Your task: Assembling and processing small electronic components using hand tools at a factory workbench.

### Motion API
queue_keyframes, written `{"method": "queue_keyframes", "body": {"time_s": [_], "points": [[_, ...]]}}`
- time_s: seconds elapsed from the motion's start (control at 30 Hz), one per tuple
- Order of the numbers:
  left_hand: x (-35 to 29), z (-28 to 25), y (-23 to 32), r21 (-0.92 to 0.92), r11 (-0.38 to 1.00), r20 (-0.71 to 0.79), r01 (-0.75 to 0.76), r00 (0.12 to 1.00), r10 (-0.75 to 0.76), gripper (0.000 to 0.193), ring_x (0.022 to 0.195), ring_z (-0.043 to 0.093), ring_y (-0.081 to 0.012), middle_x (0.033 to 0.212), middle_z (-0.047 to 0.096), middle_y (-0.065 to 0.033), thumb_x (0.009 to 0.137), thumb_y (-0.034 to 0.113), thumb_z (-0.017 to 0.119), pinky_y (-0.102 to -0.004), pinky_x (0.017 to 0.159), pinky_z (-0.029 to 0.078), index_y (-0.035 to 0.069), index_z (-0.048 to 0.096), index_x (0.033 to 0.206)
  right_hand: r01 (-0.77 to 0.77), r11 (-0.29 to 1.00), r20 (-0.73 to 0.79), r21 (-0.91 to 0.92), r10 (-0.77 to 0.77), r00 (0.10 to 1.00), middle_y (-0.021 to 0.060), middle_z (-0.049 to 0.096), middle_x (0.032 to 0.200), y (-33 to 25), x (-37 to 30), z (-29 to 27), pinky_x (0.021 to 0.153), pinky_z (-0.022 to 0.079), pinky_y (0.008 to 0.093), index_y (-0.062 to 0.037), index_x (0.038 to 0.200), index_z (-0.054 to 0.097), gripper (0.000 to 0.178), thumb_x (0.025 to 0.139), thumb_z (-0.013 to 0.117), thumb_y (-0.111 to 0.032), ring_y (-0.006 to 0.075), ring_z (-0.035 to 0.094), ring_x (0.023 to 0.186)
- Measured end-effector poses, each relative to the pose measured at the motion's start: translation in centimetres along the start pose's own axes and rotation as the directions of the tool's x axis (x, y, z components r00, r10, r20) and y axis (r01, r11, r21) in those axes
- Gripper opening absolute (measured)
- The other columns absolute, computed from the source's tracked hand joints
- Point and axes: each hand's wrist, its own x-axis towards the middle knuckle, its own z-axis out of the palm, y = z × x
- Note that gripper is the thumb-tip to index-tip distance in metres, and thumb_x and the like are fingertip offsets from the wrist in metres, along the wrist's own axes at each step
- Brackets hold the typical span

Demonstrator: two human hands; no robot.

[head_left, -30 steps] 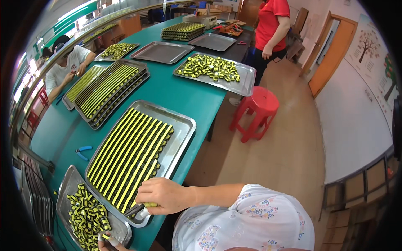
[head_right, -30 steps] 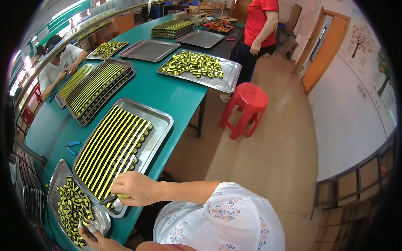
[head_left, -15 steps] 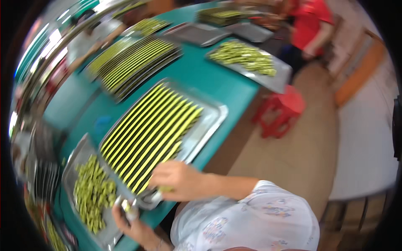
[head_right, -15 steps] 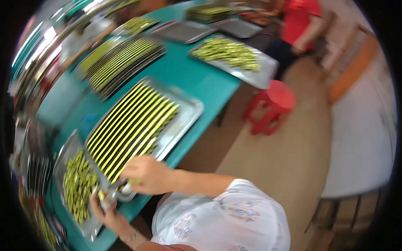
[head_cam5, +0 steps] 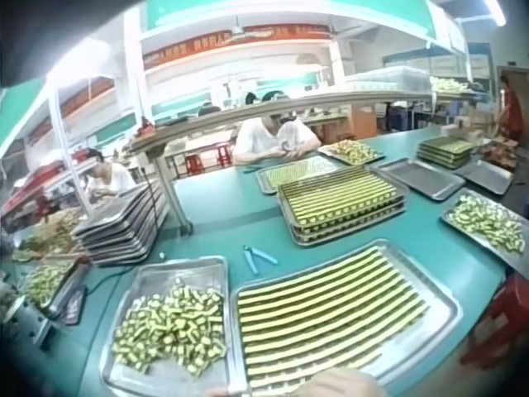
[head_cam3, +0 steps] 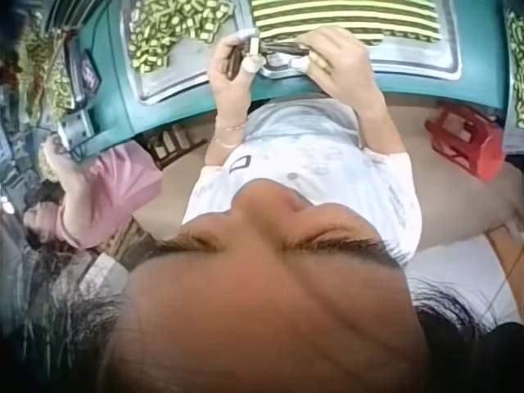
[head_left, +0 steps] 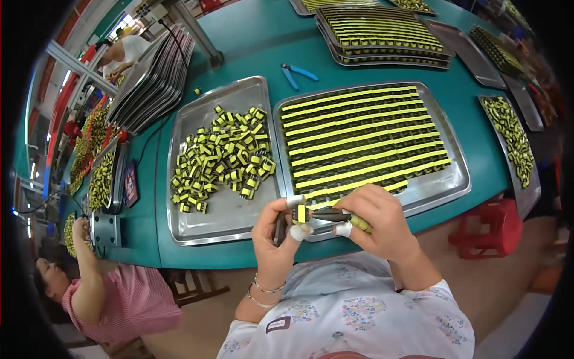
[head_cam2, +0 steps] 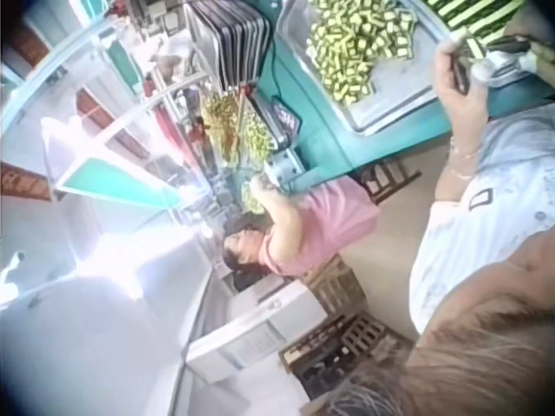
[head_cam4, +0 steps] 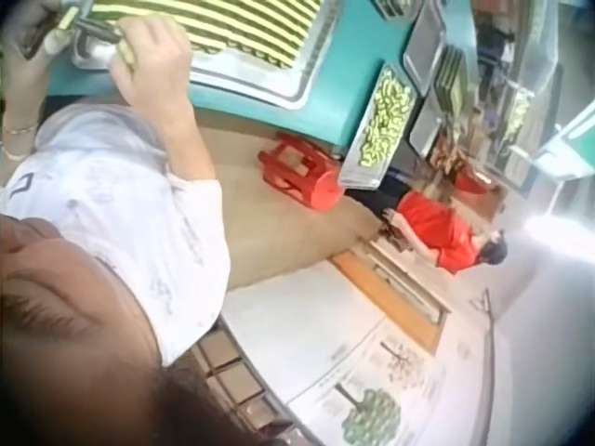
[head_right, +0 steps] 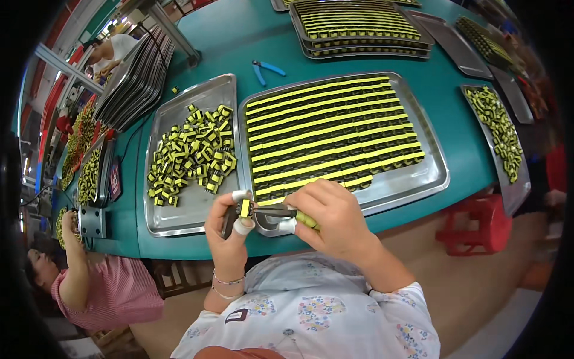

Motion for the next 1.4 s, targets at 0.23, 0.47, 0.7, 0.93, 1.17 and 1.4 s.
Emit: {"method": "queue_keyframes", "body": {"time_s": [0.23, 0.47, 0.7, 0.93, 1.17, 1.4], "points": [[0.3, -0.7, -0.8, 0.087, 0.996, -0.023, -0.008, 1.0, 0.01, 0.042, 0.067, 0.04, -0.001, 0.078, 0.051, 0.0069, 0.085, 0.017, 0.079, -0.0171, 0.059, 0.029, -0.001, 0.06, 0.116, 0.039, 0.999, 0.005, -0.021, -0.039, 0.999, 0.0107, 0.063, 0.084, 0.5, 0.7, 0.7, 0.068, 0.048, 0.0396, -0.0022, 0.094, 0.067, 0.031, 0.063, 0.066, -0.006, 0.0302, 0.061, 0.077], [0.2, -1.1, -1.0, 0.113, 0.993, -0.026, -0.018, 0.999, 0.021, 0.043, 0.066, 0.038, -0.0006, 0.077, 0.048, 0.0079, 0.084, 0.021, 0.08, -0.0169, 0.059, 0.028, 0.0, 0.06, 0.115, 0.057, 0.996, 0.066, -0.071, -0.052, 0.996, 0.0085, 0.062, 0.087, 0.5, 0.8, 0.8, 0.069, 0.049, 0.0389, -0.0048, 0.097, 0.066, 0.031, 0.066, 0.072, -0.01, 0.0277, 0.061, 0.079], [0.4, -0.7, -0.2, -0.019, 0.999, -0.032, 0.03, 0.999, -0.031, 0.04, 0.077, 0.051, -0.0032, 0.094, 0.062, 0.002, 0.087, 0.017, 0.077, -0.0169, 0.069, 0.041, -0.001, 0.058, 0.116, 0.015, 0.995, 0.05, -0.095, -0.01, 0.999, 0.0082, 0.062, 0.087, -0.2, 1.1, 0.4, 0.069, 0.049, 0.0388, -0.0056, 0.097, 0.067, 0.032, 0.065, 0.072, -0.009, 0.0274, 0.061, 0.079], [0.0, -1.2, -0.7, 0.027, 0.999, -0.008, 0.027, 1.0, -0.027, 0.04, 0.071, 0.044, -0.0007, 0.087, 0.057, 0.0052, 0.085, 0.017, 0.079, -0.0156, 0.063, 0.034, 0.0, 0.059, 0.116, 0.037, 0.993, 0.051, -0.11, -0.032, 0.998, 0.0067, 0.062, 0.086, -0.1, 1.1, 1.0, 0.067, 0.049, 0.0382, -0.0068, 0.096, 0.068, 0.032, 0.064, 0.074, -0.009, 0.026, 0.06, 0.079], [-0.4, -1.1, -1.0, 0.102, 0.995, -0.055, 0.017, 0.998, -0.012, 0.04, 0.065, 0.036, 0.0003, 0.077, 0.047, 0.0086, 0.084, 0.019, 0.08, -0.0164, 0.057, 0.026, 0.001, 0.061, 0.115, 0.011, 0.982, 0.056, -0.191, 0.0, 0.998, 0.0069, 0.062, 0.083, -0.5, 0.6, 1.4, 0.065, 0.049, 0.0384, -0.0066, 0.092, 0.067, 0.03, 0.064, 0.074, -0.009, 0.0266, 0.06, 0.074], [0.1, -0.8, -0.2, -0.214, 0.972, 0.079, 0.103, 0.993, -0.088, 0.045, 0.067, 0.044, -0.0041, 0.094, 0.066, -0.0054, 0.102, 0.028, 0.054, -0.0197, 0.06, 0.037, -0.004, 0.047, 0.133, -0.258, 0.884, 0.069, 0.389, 0.252, 0.965, 0.0119, 0.06, 0.089, -0.7, 0.5, 1.2, 0.074, 0.047, 0.0334, 0.0029, 0.105, 0.064, 0.03, 0.079, 0.071, -0.009, 0.0246, 0.06, 0.082]]}}
